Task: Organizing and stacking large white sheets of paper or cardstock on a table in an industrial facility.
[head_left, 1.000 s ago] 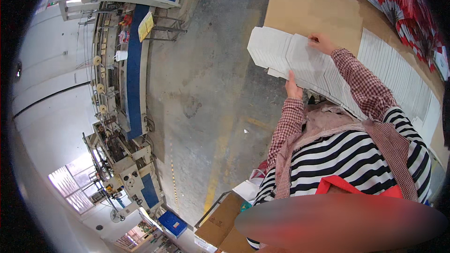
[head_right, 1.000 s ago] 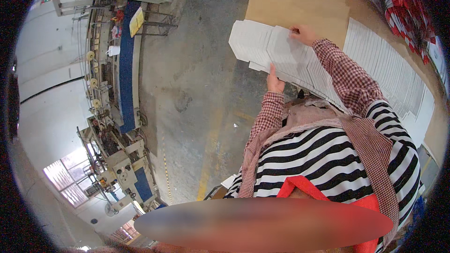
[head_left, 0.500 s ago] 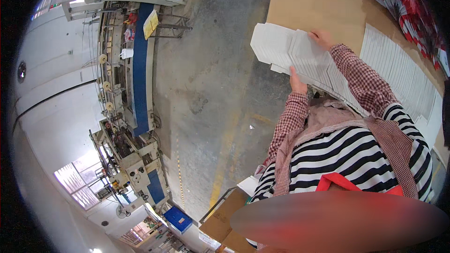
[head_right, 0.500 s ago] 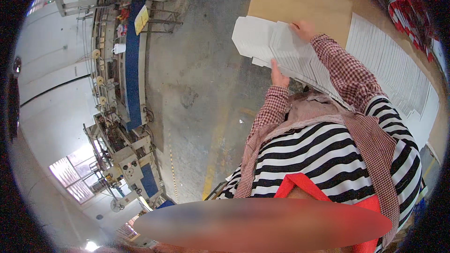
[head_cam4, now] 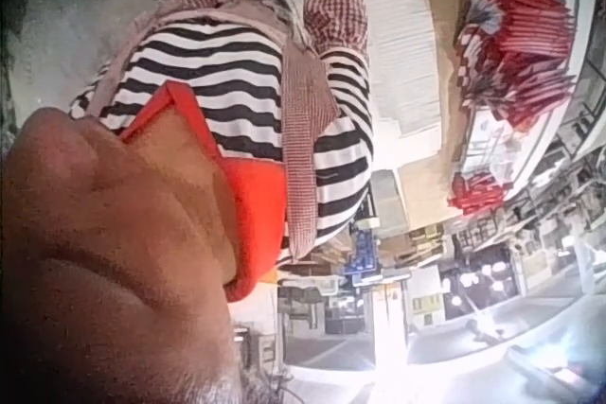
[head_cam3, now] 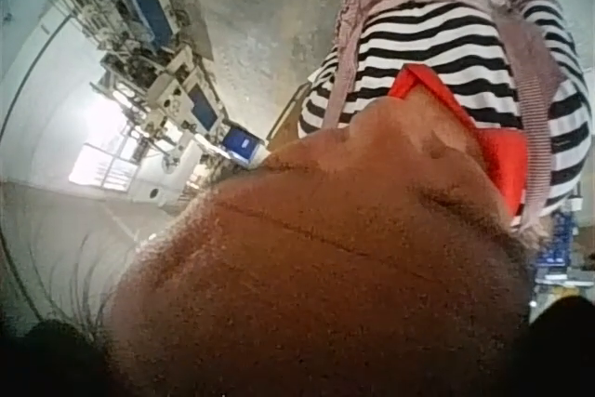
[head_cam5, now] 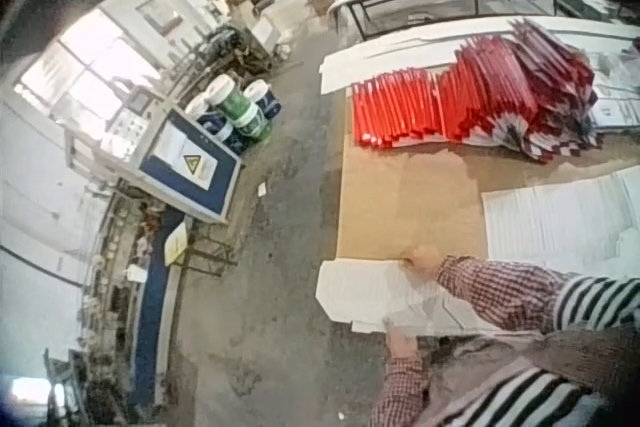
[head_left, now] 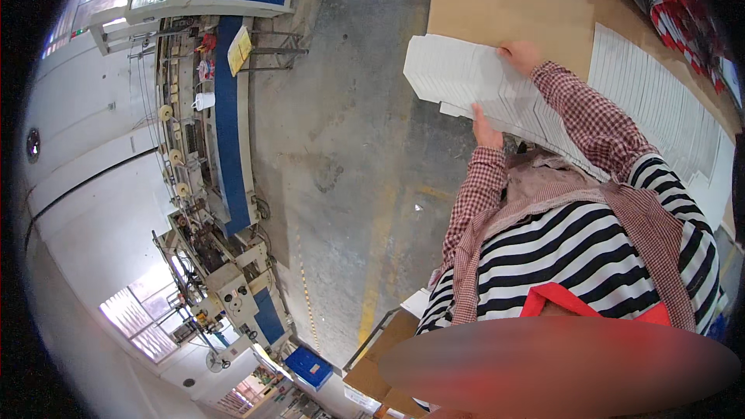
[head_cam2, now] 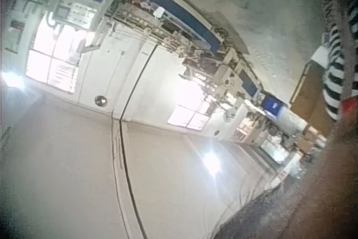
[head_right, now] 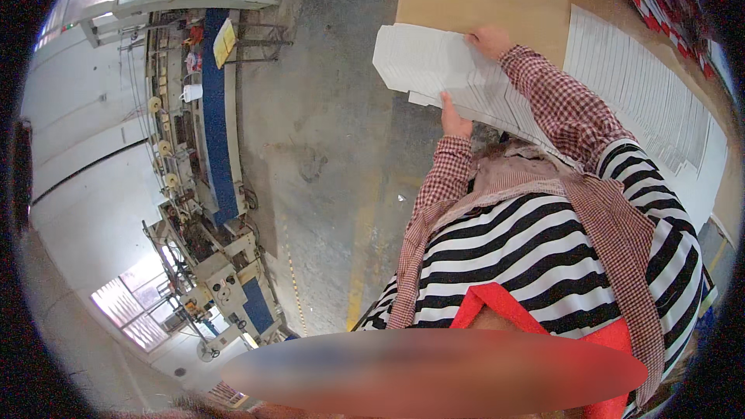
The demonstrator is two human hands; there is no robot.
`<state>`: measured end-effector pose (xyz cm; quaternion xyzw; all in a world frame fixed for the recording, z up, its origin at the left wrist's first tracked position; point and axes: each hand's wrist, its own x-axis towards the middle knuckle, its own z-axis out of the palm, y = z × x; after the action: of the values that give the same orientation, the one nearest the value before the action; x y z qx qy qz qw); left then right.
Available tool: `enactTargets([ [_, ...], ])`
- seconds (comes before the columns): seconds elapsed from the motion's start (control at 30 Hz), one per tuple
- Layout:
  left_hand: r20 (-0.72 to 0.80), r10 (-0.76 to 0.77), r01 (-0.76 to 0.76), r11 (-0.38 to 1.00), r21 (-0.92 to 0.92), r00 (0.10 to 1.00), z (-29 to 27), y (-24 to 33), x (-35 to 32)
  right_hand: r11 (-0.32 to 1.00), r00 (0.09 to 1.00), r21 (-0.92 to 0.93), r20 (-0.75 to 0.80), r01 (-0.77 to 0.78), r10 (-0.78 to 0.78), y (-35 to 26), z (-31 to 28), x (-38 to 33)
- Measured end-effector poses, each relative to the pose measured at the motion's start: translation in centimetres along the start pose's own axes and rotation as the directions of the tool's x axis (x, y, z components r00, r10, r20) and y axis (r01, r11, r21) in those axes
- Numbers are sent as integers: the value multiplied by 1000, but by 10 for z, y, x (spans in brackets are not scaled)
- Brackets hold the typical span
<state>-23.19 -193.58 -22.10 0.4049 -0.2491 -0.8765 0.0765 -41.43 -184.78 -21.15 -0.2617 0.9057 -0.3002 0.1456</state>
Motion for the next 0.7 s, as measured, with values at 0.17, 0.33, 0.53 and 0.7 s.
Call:
enactTargets([
  [0.17,-88,-99,104,993,58,991,4,6,-5,1000,998,-21,57,-1,2,-1,-13,-12],
  [0.33,-264,-81,108,990,91,961,5,5,-4,961,990,267,-105,-67,98,6,-27,-34],
  [0.53,-190,-4,13,999,46,982,6,1,-5,983,998,178,58,-44,34,9,-31,-24],
  [0.7,-88,-32,26,997,-72,996,-9,-5,11,999,987,34,158,5,-10,28,-14,-8],
])
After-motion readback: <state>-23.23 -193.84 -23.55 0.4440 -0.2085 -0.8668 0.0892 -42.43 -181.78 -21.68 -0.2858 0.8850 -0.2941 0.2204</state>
